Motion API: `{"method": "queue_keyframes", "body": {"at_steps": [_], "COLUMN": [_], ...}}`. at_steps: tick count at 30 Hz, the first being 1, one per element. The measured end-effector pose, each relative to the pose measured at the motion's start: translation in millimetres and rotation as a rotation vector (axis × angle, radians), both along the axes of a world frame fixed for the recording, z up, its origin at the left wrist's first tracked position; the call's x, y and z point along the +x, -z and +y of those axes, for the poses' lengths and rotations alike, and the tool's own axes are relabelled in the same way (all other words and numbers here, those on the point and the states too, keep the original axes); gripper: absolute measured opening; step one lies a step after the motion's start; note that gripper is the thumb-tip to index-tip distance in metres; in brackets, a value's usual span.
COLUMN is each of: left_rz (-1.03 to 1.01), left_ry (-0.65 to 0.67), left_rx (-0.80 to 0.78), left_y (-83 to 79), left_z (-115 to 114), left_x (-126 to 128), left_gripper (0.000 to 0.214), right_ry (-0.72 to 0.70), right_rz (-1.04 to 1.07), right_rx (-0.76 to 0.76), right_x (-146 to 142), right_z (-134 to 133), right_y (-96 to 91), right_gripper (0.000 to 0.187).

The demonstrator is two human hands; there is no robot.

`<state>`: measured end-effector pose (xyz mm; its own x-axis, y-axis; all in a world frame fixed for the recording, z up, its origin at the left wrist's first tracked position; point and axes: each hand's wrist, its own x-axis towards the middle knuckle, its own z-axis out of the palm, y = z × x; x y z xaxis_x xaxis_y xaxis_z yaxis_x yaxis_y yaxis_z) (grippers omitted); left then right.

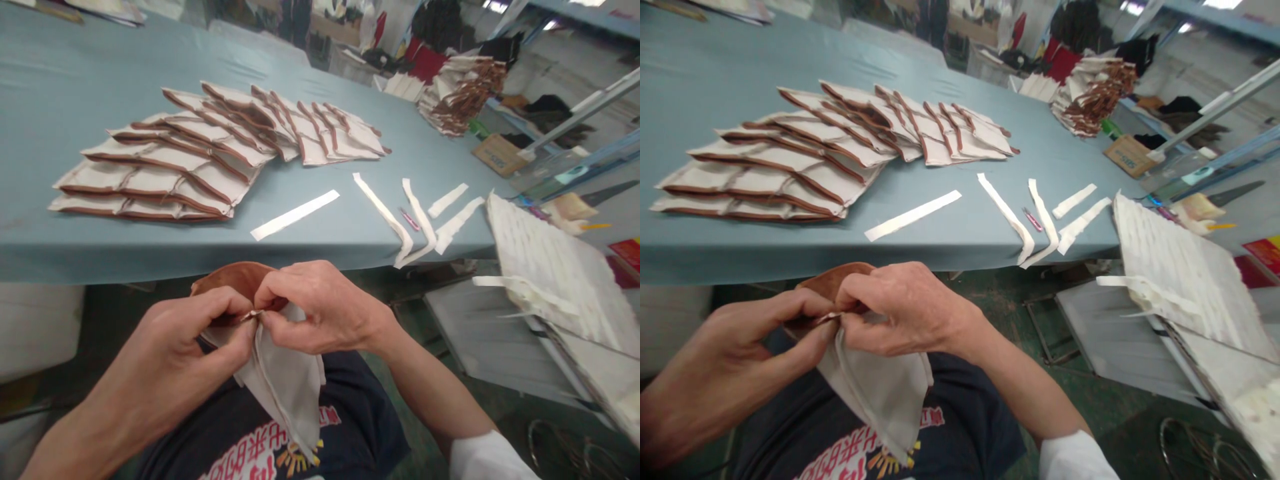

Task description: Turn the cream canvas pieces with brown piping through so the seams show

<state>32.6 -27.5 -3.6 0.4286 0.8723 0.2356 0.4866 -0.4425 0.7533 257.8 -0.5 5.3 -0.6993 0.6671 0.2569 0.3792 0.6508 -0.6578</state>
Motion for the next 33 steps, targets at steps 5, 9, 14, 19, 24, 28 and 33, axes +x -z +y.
{"method": "queue_keyframes", "body": {"at_steps": [5,9,14,19,24,28,33], "left_rz": [0.014,0.003,0.034,0.173,0.253,0.220,0.227], "left_ry": [0.020,0.064,0.077,0.153,0.181,0.198,0.189], "left_rx": [0.023,0.035,0.168,0.370,0.498,0.518,0.439], "left_y": [-1.1,-5.0,-8.2,-0.7,17.4,26.7,35.6], "left_z": [2.5,6.3,9.3,9.5,5.7,1.9,-3.4], "left_x": [-0.1,-2.4,-0.7,-5.9,-19.9,-27.1,-34.0], "left_gripper": [0.018,0.021,0.018,0.025,0.027,0.024,0.027], "right_ry": [0.050,0.061,0.072,0.067,0.057,0.040,0.012], "right_rz": [-0.050,-0.102,-0.091,-0.060,-0.018,0.008,0.019], "right_rx": [-0.021,-0.047,-0.073,-0.112,-0.145,-0.166,-0.302], "right_x": [-1.4,-4.6,-7.3,-8.1,-10.9,-15.1,-18.4], "right_z": [-2.0,-1.4,-1.2,-0.3,1.7,2.8,6.3], "right_y": [0.9,1.6,3.5,5.0,10.8,15.3,14.7], "right_gripper": [0.001,0.002,0.005,0.006,0.002,0.002,0.007]}}
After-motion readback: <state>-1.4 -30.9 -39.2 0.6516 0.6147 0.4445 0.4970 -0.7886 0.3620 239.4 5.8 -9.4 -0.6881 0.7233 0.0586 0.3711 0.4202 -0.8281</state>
